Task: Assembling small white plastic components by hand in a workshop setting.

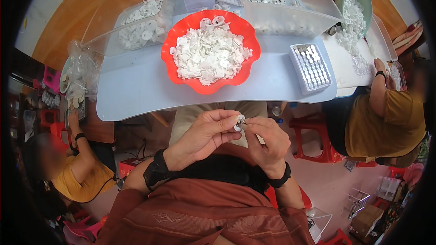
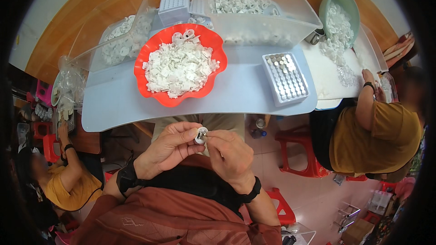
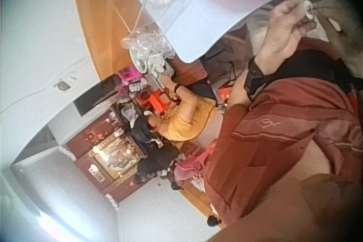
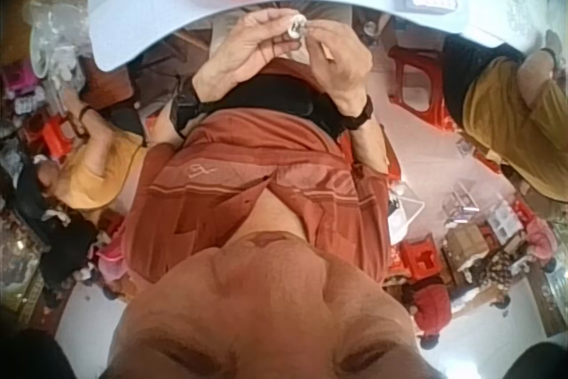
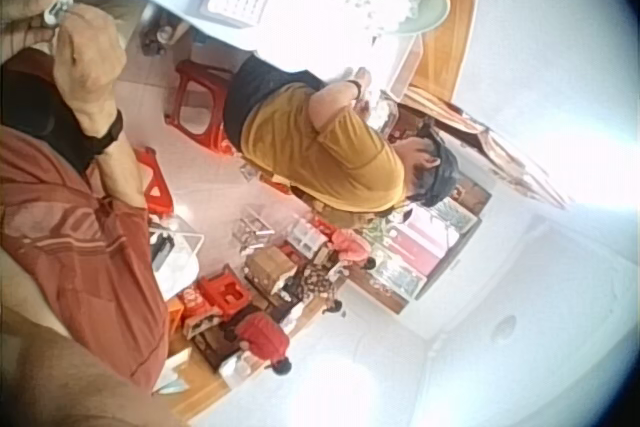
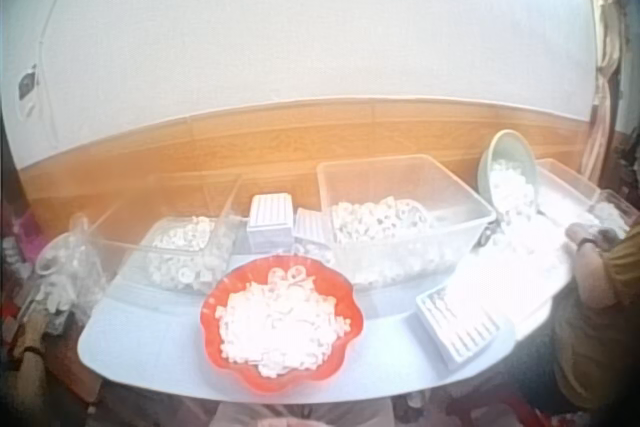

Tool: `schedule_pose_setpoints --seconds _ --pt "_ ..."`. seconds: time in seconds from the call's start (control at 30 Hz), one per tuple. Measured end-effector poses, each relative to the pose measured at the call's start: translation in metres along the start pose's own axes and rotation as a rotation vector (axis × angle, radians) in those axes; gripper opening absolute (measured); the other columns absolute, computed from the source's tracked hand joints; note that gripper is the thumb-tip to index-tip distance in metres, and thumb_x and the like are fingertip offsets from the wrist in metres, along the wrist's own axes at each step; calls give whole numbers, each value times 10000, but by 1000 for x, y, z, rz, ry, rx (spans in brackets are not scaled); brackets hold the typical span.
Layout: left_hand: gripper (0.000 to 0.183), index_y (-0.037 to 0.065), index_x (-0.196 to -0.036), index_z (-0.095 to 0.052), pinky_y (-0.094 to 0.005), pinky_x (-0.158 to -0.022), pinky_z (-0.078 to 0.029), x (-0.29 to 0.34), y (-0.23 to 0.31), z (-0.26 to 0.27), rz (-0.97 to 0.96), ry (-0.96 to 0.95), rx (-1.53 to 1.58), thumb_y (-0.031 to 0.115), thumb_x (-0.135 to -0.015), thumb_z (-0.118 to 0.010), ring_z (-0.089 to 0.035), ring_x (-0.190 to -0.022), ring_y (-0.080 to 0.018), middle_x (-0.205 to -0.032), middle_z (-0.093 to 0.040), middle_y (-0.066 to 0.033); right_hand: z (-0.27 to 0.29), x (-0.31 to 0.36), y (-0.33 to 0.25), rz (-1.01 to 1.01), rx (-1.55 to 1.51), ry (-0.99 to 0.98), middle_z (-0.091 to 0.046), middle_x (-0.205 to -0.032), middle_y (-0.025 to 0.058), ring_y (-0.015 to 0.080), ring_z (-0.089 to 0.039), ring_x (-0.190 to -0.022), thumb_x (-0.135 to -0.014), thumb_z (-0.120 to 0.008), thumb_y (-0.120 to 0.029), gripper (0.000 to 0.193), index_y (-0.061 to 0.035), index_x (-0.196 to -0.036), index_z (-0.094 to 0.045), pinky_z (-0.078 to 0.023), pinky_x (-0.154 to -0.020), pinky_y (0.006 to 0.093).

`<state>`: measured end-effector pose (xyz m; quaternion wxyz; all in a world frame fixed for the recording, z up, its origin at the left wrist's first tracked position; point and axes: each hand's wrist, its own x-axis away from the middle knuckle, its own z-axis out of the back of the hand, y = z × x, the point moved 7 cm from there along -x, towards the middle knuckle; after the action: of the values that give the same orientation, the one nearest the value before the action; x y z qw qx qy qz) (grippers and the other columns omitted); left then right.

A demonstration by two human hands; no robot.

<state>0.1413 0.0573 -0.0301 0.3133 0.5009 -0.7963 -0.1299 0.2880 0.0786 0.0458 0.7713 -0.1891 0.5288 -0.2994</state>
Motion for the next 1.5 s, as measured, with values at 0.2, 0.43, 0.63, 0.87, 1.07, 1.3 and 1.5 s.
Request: schedule_pose_setpoints --seconds 0.2,0.43,0.63,0.87,1.07,1.3,1.5 --pt "224 8 -1184 -662 -354 -888 -606 0 -1 2 10 19 -27 124 -994 -637 -687 -1005 -177 -1123 -697 -96 0 -1 4 -15 -84 -15 -725 -877 85 240 -699 -747 -748 -752 83 214 -53 -891 -669 -547 -636 306" --pt "236 -4 -1178 -658 -333 -890 -598 -1 -1 1 26 16 -63 141 -993 -648 -674 -996 -161 -1122 -682 -86 -1 -2 6 -66 -80 -50 -715 -866 83 251 -684 -742 -757 -738 89 206 -52 -889 -667 -535 -644 329" --pt "227 -10 -1159 -671 -311 -858 -608 -1 2 2 -4 40 -134 138 -987 -659 -673 -978 -148 -1117 -682 -84 -8 -2 6 -4 -32 -123 -708 -874 75 262 -678 -791 -750 -742 81 215 -57 -894 -662 -538 -672 347" --pt "207 -19 -1160 -671 -327 -866 -613 -1 2 4 -20 29 -198 89 -986 -645 -684 -983 -163 -1116 -690 -103 -6 -2 17 -143 -125 -140 -703 -855 64 259 -672 -782 -745 -757 58 203 -65 -884 -674 -538 -663 354" --pt "195 -22 -1159 -675 -344 -873 -614 -1 1 2 -34 9 -230 49 -981 -638 -693 -1005 -190 -1118 -697 -128 -5 2 20 -176 -182 -158 -703 -873 74 259 -676 -788 -737 -782 37 204 -60 -882 -676 -540 -665 346" --pt "205 -43 -1155 -678 -333 -879 -605 1 2 -4 -34 -42 -356 36 -968 -653 -708 -976 -204 -1096 -706 -155 -6 12 41 -567 -429 -220 -682 -907 76 175 -661 -808 -780 -770 36 162 -17 -896 -670 -526 -722 299" --pt "224 -41 -1172 -673 -329 -863 -608 -1 -2 0 7 -46 -305 58 -971 -656 -713 -941 -204 -1085 -707 -150 -12 17 51 -628 -549 -311 -692 -920 61 135 -642 -839 -820 -762 17 120 4 -912 -686 -511 -761 276"
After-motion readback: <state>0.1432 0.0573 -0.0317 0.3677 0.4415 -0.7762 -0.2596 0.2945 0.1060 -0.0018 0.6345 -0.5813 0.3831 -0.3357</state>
